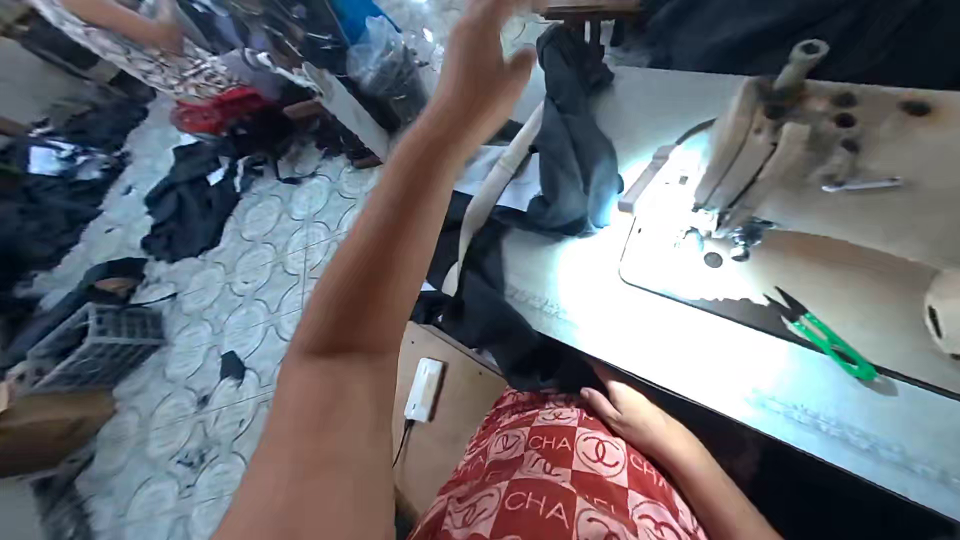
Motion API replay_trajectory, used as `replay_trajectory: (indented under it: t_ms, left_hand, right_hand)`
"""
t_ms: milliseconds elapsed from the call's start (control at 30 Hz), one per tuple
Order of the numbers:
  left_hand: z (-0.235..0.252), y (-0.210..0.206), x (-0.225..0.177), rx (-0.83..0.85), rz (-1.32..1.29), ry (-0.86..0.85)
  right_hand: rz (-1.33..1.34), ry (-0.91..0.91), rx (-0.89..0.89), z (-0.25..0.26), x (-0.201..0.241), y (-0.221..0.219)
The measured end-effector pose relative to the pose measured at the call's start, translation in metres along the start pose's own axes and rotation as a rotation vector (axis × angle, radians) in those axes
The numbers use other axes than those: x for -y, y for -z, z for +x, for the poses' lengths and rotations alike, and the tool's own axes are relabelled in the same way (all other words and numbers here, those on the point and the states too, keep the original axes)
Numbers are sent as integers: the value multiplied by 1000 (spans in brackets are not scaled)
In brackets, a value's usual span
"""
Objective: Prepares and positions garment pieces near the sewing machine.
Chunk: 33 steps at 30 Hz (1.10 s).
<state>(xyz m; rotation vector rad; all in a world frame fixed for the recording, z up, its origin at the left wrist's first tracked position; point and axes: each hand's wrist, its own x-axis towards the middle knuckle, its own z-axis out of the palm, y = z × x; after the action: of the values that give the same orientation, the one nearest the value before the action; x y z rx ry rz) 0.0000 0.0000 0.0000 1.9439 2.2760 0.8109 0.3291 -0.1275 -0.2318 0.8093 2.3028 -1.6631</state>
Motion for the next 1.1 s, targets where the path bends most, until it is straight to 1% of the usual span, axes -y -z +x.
replay_trajectory:
  t_ms: [33, 67, 167, 200, 267, 333, 367, 400, 467, 500, 567, 600, 667, 700, 733, 767, 833, 867, 900, 933, 967, 1033, 1100]
  left_hand:
    - [-29, -2, 10, 15, 18, -29]
    - [-58, -4, 21, 0, 26, -30]
    - [-143, -10, 55, -36, 25, 66]
    - [-170, -13, 63, -63, 29, 104]
    - [-220, -19, 75, -135, 40, 199]
    - [-262, -26, 88, -163, 42, 322]
    - [-279, -29, 94, -140, 24, 383]
    - [-294, -33, 99, -94, -13, 431]
    - [-314, -42, 99, 9, -120, 440]
    - [-318, -48, 93, 57, -178, 408]
    - [-317, -59, 73, 150, -302, 345]
    - [-311, -63, 57, 183, -354, 330]
    - [-294, -69, 23, 217, -388, 304]
    - [-288, -79, 14, 182, -357, 221]
    - [-285, -93, 13, 132, -307, 96]
    - [-279, -106, 11, 99, -257, -16]
    - [-269, -121, 4, 107, -180, -147]
    - [-265, -125, 1, 123, -160, -174]
    - [-262, -128, -1, 131, -152, -184]
    - [-258, -129, -1, 128, -150, -188]
    - [-254, -130, -1, 117, -149, -194]
    - [-244, -130, -3, 67, -158, -199]
    - [-232, -129, -7, 5, -194, -226]
  right_hand:
    - [-48, -2, 35, 13, 11, -1]
    - [-110, 24, 28, 26, 21, -5]
    - [-344, 152, -101, 60, 40, -22]
    - [-398, 169, -98, 68, 44, -26]
    - [-476, 174, -31, 75, 47, -31]
    - [-453, 224, -25, 65, 46, -30]
    - [-410, 274, -54, 51, 45, -25]
    - [-347, 342, -148, 32, 41, -20]
    - [-170, 469, -380, -18, 33, -5]
    - [-81, 483, -465, -47, 32, 5]
    - [23, 438, -635, -102, 27, 24]
    - [50, 425, -701, -123, 21, 31]
    - [113, 459, -788, -151, 7, 39]
    - [133, 459, -809, -161, 0, 40]
    - [126, 427, -797, -168, -8, 41]
    - [90, 350, -749, -173, -14, 41]
    - [-31, 108, -662, -171, -12, 35]
    - [-86, 12, -664, -163, -7, 27]
    - [-115, -19, -697, -152, -3, 17]
    - [-148, 15, -758, -140, -1, 5]
    - [-198, 89, -835, -127, 0, -7]
    - [-375, 205, -989, -102, -1, -25]
    - [-566, 192, -1070, -80, -4, -31]
